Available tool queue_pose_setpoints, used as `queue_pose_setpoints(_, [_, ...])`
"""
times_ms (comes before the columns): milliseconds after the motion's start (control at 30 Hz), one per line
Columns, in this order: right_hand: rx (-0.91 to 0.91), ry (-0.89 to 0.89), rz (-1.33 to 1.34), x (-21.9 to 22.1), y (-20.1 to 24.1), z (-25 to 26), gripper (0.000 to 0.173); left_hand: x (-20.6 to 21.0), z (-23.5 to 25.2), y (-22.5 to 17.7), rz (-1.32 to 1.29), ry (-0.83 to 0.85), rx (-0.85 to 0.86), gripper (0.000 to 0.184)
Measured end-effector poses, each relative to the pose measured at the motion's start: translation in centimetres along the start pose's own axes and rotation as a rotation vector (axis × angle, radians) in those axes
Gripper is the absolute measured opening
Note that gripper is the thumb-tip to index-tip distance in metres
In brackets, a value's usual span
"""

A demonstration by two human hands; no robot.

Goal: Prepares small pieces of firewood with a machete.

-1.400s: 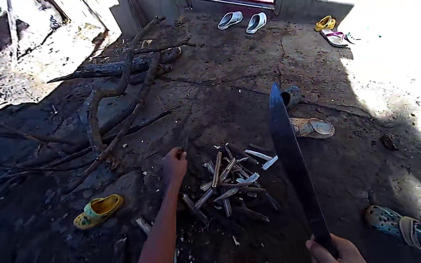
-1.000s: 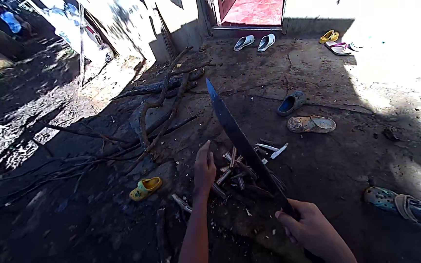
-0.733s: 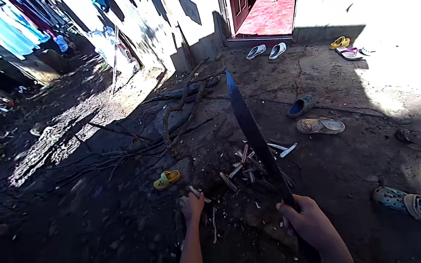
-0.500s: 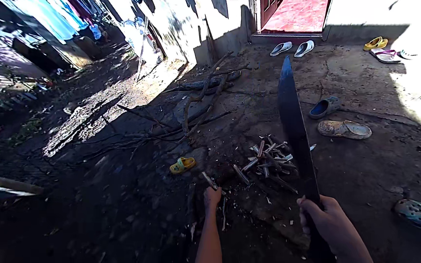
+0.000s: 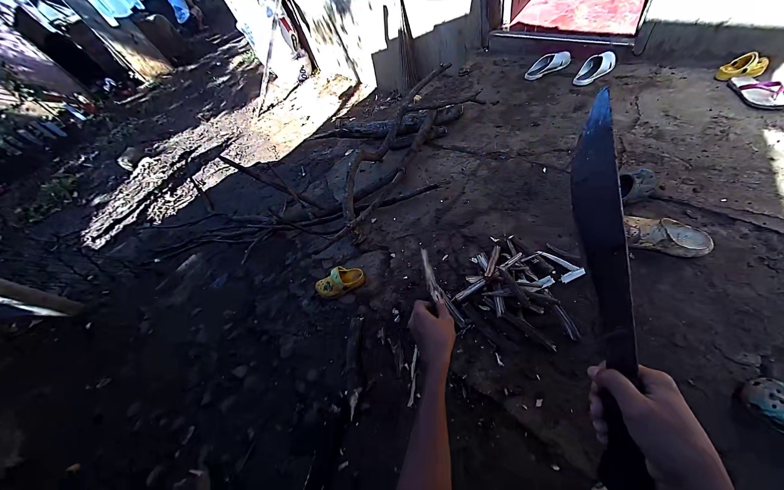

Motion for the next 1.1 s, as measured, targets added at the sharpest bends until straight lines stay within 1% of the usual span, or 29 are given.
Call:
queue_pose_setpoints(67, [-0.023,0.007,0.010,0.3,0.2,0.1,0.022,1.6,0.3,-3.0,-0.063,0.103,0.041,0.037])
queue_pose_setpoints(100, [-0.030,0.012,0.010,0.3,0.3,0.2,0.023,2.1,0.6,-3.9,-0.097,0.136,0.031,0.044])
queue_pose_setpoints(167, [-0.035,0.024,-0.004,0.4,0.4,0.4,0.022,2.4,1.3,-4.1,-0.167,0.127,0.022,0.054])
queue_pose_setpoints(200, [-0.035,0.030,-0.015,0.4,0.5,0.5,0.022,2.0,1.5,-3.3,-0.180,0.079,0.027,0.054])
queue_pose_setpoints(233, [-0.034,0.036,-0.026,0.3,0.4,0.5,0.021,1.6,1.7,-1.9,-0.170,0.010,0.033,0.051])
queue_pose_setpoints(300, [-0.033,0.046,-0.043,-0.1,0.1,0.5,0.020,0.4,2.4,2.9,-0.090,-0.124,0.023,0.041])
queue_pose_setpoints(400, [-0.027,0.051,-0.075,-0.6,-0.5,0.5,0.019,-1.7,3.1,11.6,-0.006,-0.223,-0.099,0.029])
queue_pose_setpoints(433, [-0.017,0.048,-0.081,-0.6,-0.7,0.6,0.019,-2.5,3.0,14.0,0.012,-0.278,-0.136,0.025])
queue_pose_setpoints(500, [0.019,0.040,-0.076,-0.3,-0.8,0.6,0.021,-4.1,2.5,17.3,0.077,-0.399,-0.164,0.019])
queue_pose_setpoints(533, [0.037,0.038,-0.077,-0.2,-0.9,0.6,0.021,-4.8,2.3,18.5,0.130,-0.425,-0.174,0.024])
queue_pose_setpoints(567, [0.053,0.034,-0.079,-0.1,-1.0,0.5,0.022,-5.2,2.3,19.3,0.190,-0.409,-0.203,0.032])
queue_pose_setpoints(667, [0.068,0.037,-0.086,0.2,-1.0,0.6,0.022,-5.2,3.1,20.9,0.370,-0.220,-0.325,0.060])
queue_pose_setpoints(700, [0.067,0.040,-0.089,0.3,-1.0,0.6,0.022,-5.0,3.4,21.2,0.396,-0.185,-0.339,0.063])
queue_pose_setpoints(800, [0.046,0.048,-0.102,0.3,-1.1,0.5,0.021,-5.2,3.6,21.1,0.376,-0.209,-0.301,0.057])
queue_pose_setpoints(867, [0.024,0.049,-0.100,0.3,-1.2,0.5,0.020,-5.7,3.3,20.7,0.280,-0.235,-0.315,0.056])
queue_pose_setpoints(900, [0.018,0.051,-0.097,0.4,-1.2,0.5,0.020,-6.1,3.1,20.5,0.171,-0.241,-0.325,0.056])
queue_pose_setpoints(1000, [0.021,0.052,-0.112,0.5,-1.3,0.5,0.021,-6.6,2.5,19.6,-0.342,-0.222,-0.332,0.055])
queue_pose_setpoints(1033, [0.027,0.049,-0.119,0.6,-1.3,0.6,0.021,-6.7,2.2,19.0,-0.448,-0.201,-0.321,0.049])
queue_pose_setpoints(1100, [0.037,0.049,-0.139,0.7,-1.4,0.6,0.022,-6.9,1.7,17.7,-0.644,-0.123,-0.275,0.030])
Point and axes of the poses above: each hand's wrist, its own z-axis towards the middle knuckle, its own x-axis out of the palm, y = z × x, the point moved 2 cm from there along z, towards the middle knuckle, and after that the axes turned 4 degrees about y, right-handed, at the moved point
